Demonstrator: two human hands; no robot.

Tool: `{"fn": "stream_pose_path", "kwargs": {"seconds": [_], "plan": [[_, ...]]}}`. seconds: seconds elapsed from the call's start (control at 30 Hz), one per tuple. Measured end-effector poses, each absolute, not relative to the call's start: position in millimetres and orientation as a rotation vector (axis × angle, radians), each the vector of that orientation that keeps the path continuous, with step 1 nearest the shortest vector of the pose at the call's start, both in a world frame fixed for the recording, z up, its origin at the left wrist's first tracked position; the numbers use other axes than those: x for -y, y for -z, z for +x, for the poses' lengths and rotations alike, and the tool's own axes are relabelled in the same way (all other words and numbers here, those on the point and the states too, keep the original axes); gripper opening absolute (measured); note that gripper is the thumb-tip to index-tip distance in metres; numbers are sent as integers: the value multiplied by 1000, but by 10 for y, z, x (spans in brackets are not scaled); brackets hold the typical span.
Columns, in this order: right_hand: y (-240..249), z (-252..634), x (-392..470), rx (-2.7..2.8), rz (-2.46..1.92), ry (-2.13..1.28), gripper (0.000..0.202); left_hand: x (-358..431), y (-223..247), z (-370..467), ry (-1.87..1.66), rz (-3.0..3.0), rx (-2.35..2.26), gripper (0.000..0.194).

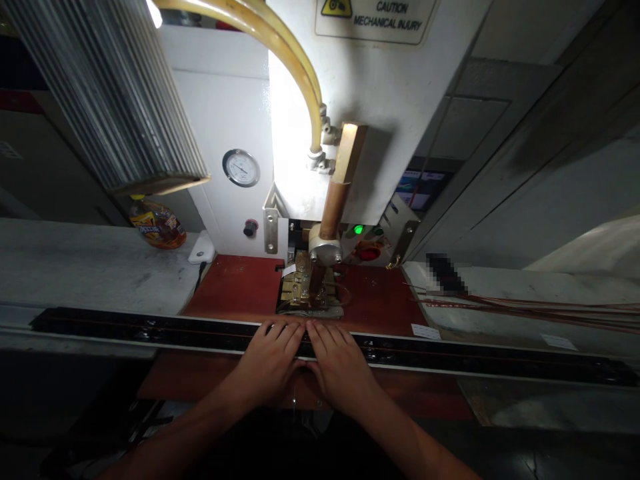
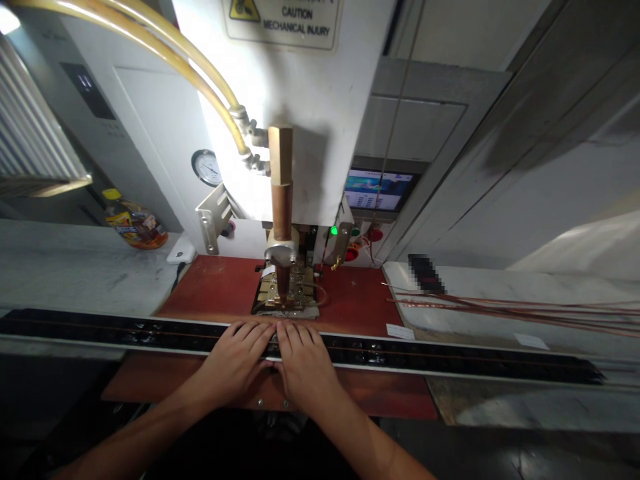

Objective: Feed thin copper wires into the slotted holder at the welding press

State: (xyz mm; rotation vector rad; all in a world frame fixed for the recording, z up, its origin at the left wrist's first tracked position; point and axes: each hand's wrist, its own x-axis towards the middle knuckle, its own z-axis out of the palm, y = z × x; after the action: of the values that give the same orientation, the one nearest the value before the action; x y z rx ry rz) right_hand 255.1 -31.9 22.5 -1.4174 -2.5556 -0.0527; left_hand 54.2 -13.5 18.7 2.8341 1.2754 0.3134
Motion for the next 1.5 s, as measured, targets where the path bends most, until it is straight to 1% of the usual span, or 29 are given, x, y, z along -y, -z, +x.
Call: {"fn": "stream_pose_path", "kwargs": {"seconds": [0.47,0.67,0.87,1.07,1.17,1.33,1.5], "plan": [[-326,2761,328,2542,-1406,-35,65,77,-234,426,-280,2875,-1201,53],[-330,2749,320,2541,-1427,-49,68,59,-252,331,-280,2905,-1200,53],[-332,2705,301,2535,-1412,-82,66,61,-296,249,-278,2900,-1222,49],[-276,2662,302,2528,-1400,-43,64,75,-325,208,-276,2881,-1240,48],[-241,2655,308,2529,-1403,-24,65,86,-344,224,-278,2869,-1254,48],[-218,2654,309,2539,-1402,4,65,94,-376,326,-303,2837,-1297,57],[-238,2658,312,2552,-1399,1,62,98,-408,529,-315,2821,-1275,56]]}}
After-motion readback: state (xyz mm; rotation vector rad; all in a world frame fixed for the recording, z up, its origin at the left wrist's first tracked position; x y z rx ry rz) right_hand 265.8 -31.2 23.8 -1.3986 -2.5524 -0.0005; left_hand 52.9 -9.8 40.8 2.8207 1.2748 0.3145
